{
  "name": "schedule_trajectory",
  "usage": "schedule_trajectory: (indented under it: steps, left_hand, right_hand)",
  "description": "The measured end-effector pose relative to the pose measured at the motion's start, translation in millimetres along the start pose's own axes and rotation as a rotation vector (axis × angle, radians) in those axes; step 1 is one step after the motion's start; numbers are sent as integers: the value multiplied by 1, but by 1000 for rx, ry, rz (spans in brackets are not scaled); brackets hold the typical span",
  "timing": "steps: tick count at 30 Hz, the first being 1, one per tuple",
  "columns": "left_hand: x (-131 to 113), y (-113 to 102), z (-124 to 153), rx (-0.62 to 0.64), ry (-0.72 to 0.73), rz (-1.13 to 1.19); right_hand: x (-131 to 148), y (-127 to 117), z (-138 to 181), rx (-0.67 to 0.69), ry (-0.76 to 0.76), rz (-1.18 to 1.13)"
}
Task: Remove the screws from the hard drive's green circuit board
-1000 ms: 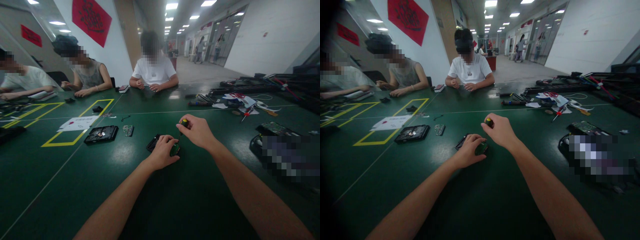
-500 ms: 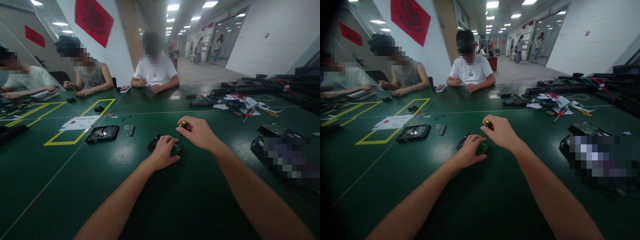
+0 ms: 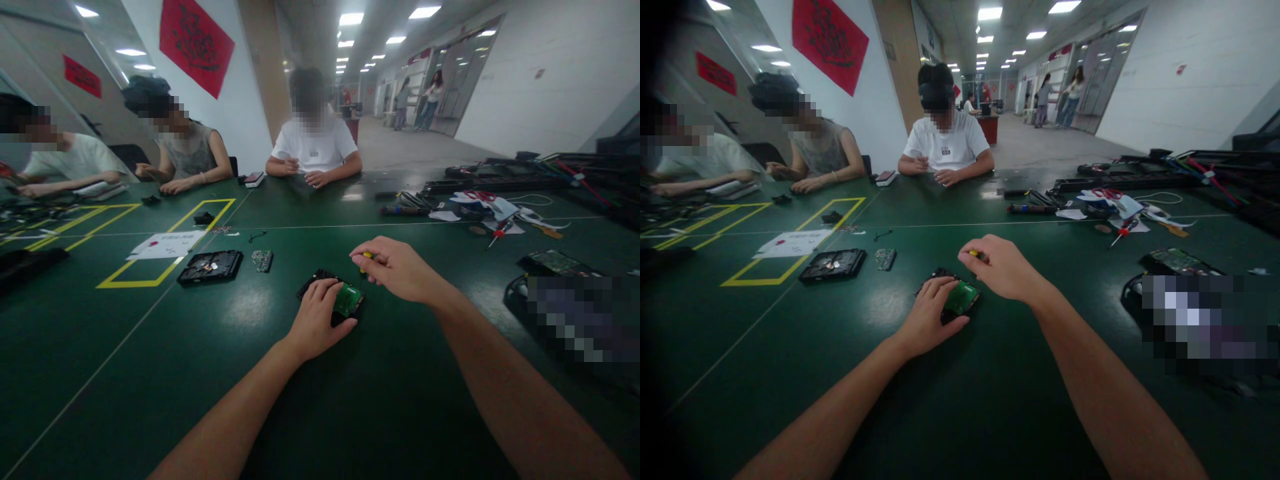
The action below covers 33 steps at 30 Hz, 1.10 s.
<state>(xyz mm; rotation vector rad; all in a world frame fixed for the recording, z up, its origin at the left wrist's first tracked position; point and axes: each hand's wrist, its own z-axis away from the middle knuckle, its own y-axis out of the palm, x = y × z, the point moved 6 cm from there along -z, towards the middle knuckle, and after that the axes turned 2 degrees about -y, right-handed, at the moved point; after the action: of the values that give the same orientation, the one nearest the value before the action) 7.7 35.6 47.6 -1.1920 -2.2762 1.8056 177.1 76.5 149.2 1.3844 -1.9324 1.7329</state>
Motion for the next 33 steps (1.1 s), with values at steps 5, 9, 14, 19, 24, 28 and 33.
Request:
schedule_trajectory:
  steps: [5,9,14,19,24,28,33]
  left_hand:
    - [1,7,0,37,25,-9]
    - [2,9,2,33,27,-43]
    - [2,10,2,24,27,-54]
    - [3,10,1,15,32,-46]
    - [3,10,0,18,23,-66]
    - [3,12,1,20,41,-69]
    - [5,14,1,-15,67,-84]
  right_hand:
    - [1,0,2,14,55,-83]
    - [-3,1,2,19,69,-110]
    - [1,1,-2,7,28,-68]
    - [3,5,-4,16,43,-124]
    - [-4,7,-4,-57,90,-207]
    - [-5,3,-3,-77,74,-190]
    - [-6,1,1,-53,78,-200]
